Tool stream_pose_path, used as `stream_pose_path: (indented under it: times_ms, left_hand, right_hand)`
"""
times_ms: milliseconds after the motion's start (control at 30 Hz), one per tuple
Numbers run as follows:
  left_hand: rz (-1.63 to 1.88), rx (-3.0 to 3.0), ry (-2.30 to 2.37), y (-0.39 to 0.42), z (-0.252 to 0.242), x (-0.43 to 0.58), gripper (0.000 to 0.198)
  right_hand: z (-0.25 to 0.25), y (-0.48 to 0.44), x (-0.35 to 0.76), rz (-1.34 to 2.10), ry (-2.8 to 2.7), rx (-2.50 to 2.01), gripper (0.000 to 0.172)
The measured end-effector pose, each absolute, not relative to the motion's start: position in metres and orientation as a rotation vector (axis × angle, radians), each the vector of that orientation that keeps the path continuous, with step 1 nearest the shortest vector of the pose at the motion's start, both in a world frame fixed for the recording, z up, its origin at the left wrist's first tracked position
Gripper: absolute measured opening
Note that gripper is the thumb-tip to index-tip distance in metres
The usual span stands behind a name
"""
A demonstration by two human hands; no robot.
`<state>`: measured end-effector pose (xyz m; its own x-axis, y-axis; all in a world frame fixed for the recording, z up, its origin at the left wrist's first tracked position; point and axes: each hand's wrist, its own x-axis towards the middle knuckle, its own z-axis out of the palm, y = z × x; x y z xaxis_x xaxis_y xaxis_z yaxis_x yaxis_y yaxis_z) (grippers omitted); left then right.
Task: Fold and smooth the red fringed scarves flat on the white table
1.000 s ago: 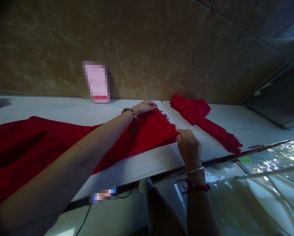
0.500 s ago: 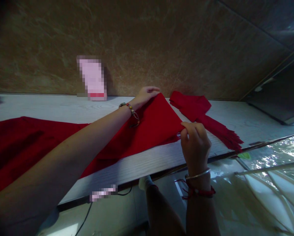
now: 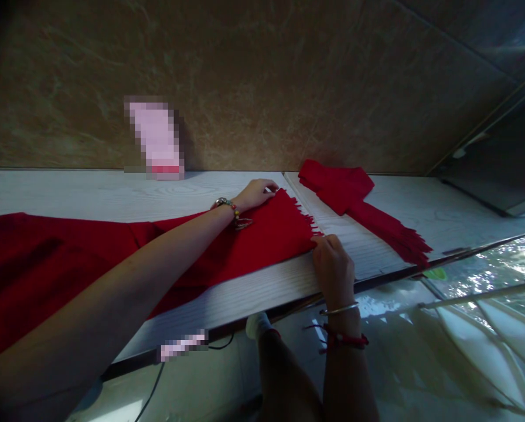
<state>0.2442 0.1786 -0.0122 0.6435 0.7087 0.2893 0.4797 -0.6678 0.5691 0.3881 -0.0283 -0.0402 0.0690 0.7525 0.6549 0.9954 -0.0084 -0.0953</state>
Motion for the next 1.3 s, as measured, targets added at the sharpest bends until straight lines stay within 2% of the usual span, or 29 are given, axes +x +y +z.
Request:
stream_pose_path:
  times_ms: [233,367,533,667,867,1067,1133,1300]
  left_hand:
    - [0.619,2.508,0.956,0.172,-0.004,0.242,0.03]
    - [0.557,2.585,1.016,0.159,0.011,0.222,0.035]
    - [0.352,2.684,1.251,0.111,0.013,0.147,0.046]
    - [0.077,2.641,1.414,0.063,-0.01,0.068,0.059]
    - [0.158,2.842,1.178,0.059,-0.036,-0.019,0.056]
    - [0.087,2.811,1.054,0.067,-0.022,-0.092,0.068]
    - [0.041,2.752,1.159,0.06,-0.015,-0.121,0.069]
    - [-0.069,2.69,1.361,0.051,-0.003,-0.174,0.054]
  right_hand:
    - [-0.03,-0.029,0.396,-0.557,-1.758,-1.667,0.035]
    - [-0.01,0.002,0.392,-0.51,-1.757,-1.618,0.03]
    - [0.004,0.07,0.375,-0.155,-1.879,-1.837,0.035]
    - [0.001,0.097,0.356,-0.104,-1.958,-2.018,0.044]
    - [-0.014,0.071,0.316,-0.186,-1.993,-2.19,0.045]
    - [-0.01,0.027,0.248,-0.209,-1.948,-2.276,0.043]
    - [-0.01,0.016,0.224,-0.196,-1.949,-2.239,0.043]
    - [-0.01,0.008,0.184,-0.062,-2.015,-2.059,0.044]
